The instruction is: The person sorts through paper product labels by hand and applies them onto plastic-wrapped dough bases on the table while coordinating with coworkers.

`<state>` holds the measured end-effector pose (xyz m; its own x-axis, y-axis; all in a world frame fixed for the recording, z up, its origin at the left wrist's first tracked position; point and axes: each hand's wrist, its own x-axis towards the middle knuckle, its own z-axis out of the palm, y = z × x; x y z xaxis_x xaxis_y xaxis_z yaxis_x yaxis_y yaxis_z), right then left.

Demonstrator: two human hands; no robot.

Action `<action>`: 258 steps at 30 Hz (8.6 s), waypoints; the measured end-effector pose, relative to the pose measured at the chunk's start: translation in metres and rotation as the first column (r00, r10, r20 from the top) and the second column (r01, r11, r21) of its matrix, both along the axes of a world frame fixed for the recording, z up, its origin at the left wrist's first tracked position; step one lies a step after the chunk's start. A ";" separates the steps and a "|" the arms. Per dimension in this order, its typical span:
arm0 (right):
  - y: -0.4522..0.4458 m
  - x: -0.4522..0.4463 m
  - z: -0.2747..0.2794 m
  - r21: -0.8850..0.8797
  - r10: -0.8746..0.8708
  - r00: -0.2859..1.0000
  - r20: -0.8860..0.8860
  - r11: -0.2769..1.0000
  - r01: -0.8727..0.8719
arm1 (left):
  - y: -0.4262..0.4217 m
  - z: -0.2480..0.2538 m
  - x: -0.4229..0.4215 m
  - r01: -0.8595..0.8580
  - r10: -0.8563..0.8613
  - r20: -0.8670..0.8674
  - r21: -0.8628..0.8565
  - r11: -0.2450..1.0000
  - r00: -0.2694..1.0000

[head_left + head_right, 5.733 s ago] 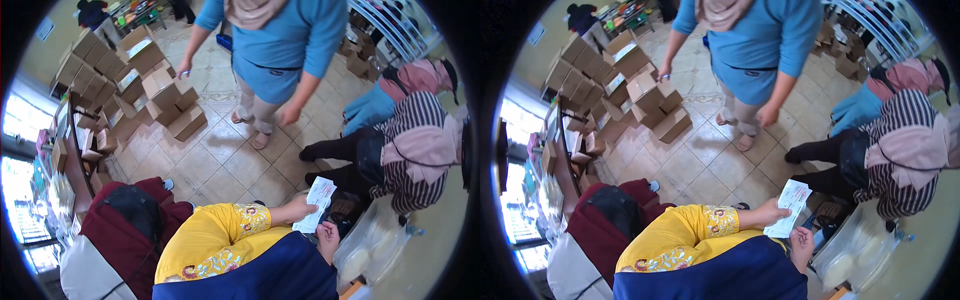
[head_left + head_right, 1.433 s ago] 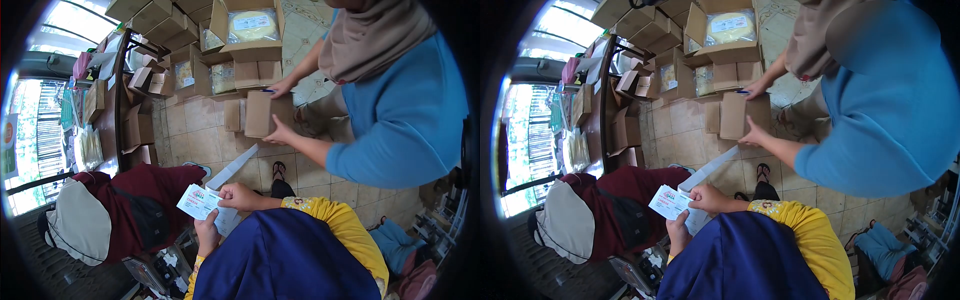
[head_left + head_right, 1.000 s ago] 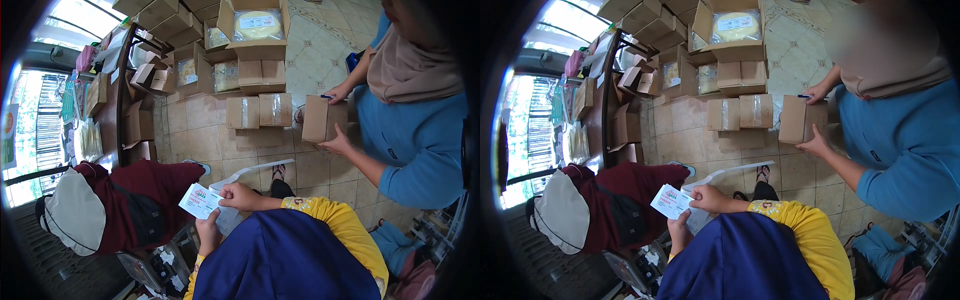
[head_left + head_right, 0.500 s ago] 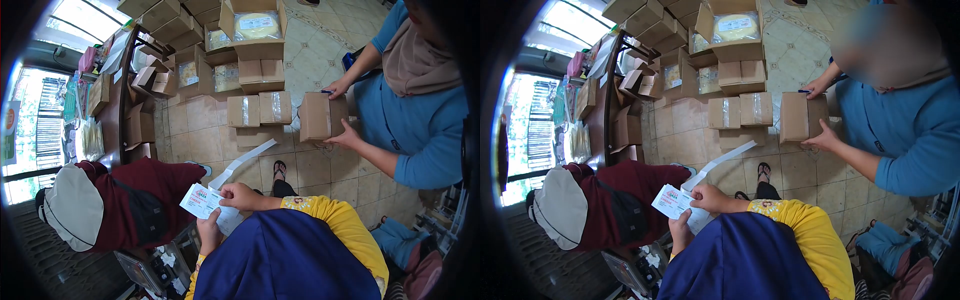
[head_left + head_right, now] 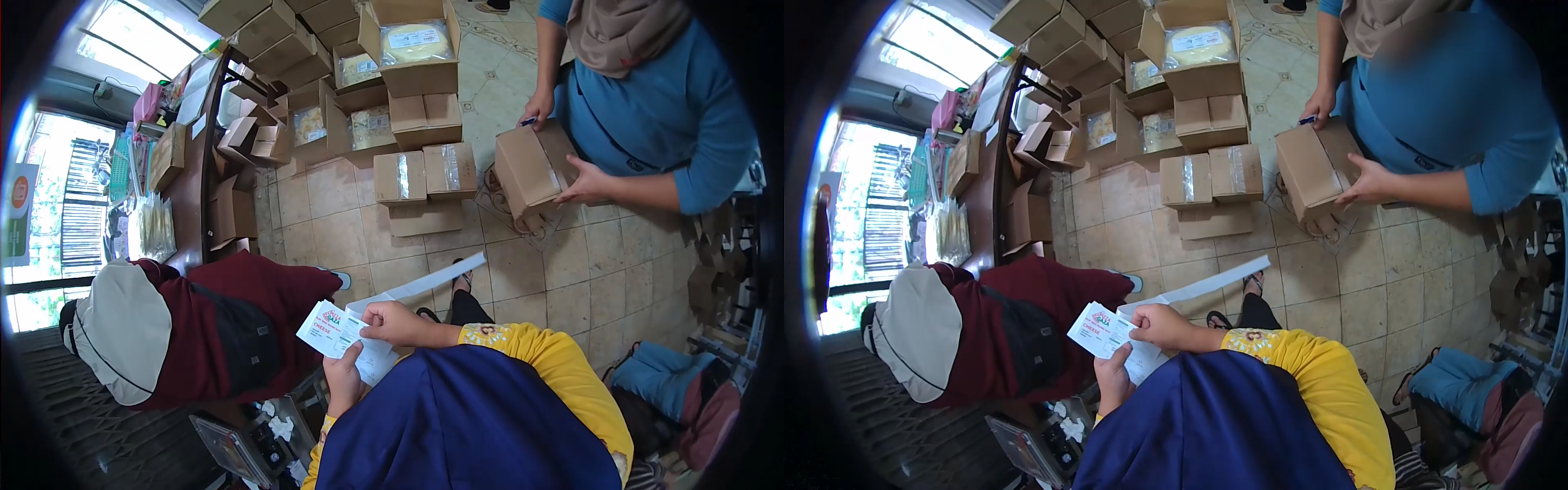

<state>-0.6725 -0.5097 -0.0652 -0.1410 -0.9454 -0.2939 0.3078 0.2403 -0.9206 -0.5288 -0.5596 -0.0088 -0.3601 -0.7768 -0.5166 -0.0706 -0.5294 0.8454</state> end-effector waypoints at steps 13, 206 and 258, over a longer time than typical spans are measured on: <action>0.004 0.020 -0.004 -0.011 -0.059 0.998 -0.006 0.998 0.059 | -0.002 0.003 0.012 0.027 -0.025 -0.076 0.026 0.999 0.997; -0.094 -0.209 -0.099 0.514 -0.409 0.910 0.066 0.796 0.320 | 0.266 0.002 0.035 -0.846 0.884 0.064 -0.265 0.463 0.464; 0.070 0.182 0.193 -0.487 0.747 0.643 -0.170 0.504 -0.714 | 0.286 0.048 0.268 -0.856 0.848 -0.354 0.194 0.479 0.394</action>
